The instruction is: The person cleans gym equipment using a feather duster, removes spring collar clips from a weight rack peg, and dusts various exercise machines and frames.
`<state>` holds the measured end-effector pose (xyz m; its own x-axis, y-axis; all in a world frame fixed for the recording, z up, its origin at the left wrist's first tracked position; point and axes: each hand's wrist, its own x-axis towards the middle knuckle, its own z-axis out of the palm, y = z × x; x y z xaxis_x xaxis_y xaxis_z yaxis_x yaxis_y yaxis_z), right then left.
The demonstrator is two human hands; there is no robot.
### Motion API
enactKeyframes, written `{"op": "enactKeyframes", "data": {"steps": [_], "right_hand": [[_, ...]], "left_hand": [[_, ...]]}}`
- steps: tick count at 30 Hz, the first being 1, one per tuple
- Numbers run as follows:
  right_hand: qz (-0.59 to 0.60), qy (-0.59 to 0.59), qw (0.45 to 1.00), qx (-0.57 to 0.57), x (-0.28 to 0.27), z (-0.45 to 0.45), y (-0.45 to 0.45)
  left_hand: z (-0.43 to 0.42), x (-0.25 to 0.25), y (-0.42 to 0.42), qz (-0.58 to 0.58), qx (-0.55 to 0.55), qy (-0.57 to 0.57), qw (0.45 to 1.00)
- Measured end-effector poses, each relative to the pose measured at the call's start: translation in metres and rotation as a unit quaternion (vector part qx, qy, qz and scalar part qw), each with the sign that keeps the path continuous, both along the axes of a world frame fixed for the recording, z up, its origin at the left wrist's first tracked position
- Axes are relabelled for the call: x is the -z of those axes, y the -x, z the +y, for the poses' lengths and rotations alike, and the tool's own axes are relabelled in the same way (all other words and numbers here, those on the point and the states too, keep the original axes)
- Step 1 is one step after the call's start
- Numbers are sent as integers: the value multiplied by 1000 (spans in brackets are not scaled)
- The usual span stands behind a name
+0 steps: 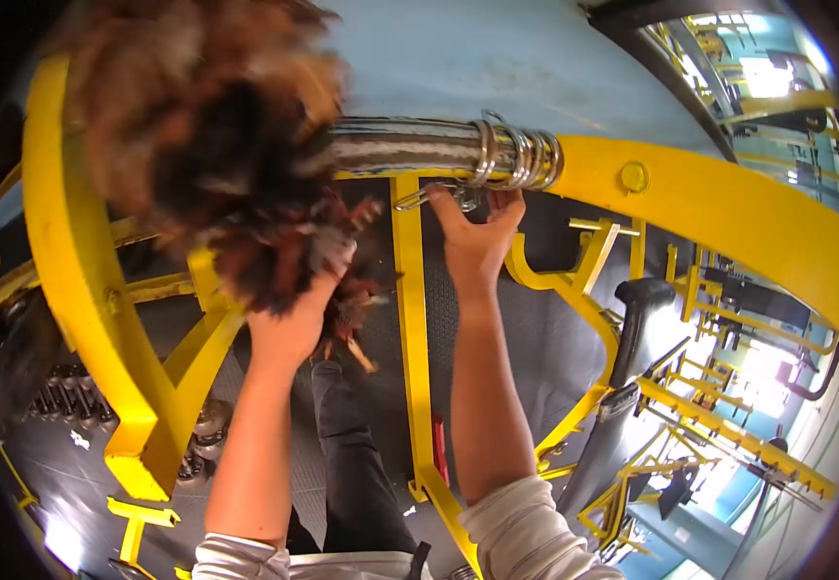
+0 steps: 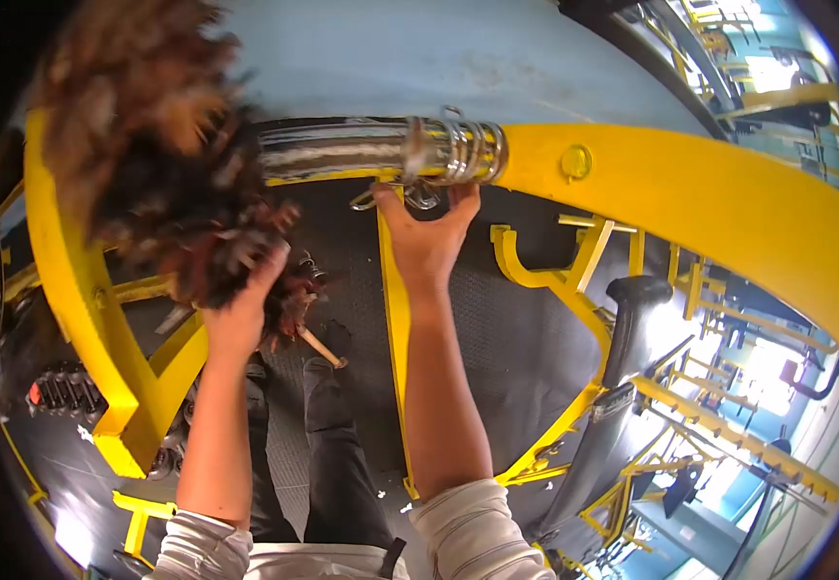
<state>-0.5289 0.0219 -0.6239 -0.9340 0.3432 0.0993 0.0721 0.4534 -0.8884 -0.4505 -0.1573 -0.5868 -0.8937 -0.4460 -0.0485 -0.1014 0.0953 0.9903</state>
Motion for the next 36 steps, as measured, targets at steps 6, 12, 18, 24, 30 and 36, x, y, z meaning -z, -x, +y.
{"op": "enactKeyframes", "data": {"steps": [6,12,18,24,30,36], "right_hand": [[43,18,998,37,-9,-18,2],[-5,-28,999,15,-16,-1,3],[46,424,905,-17,-38,13,-7],[-18,543,832,115,-73,-25,33],[-8,507,857,90,-67,-27,27],[1,599,800,45,-72,-23,29]], "left_hand": [[18,19,26,-16,-40,-101,994],[33,62,12,-19,229,65,971],[63,56,37,119,257,-35,958],[70,33,63,89,240,-3,967],[82,52,61,21,158,33,987],[98,33,65,-15,122,-177,977]]}}
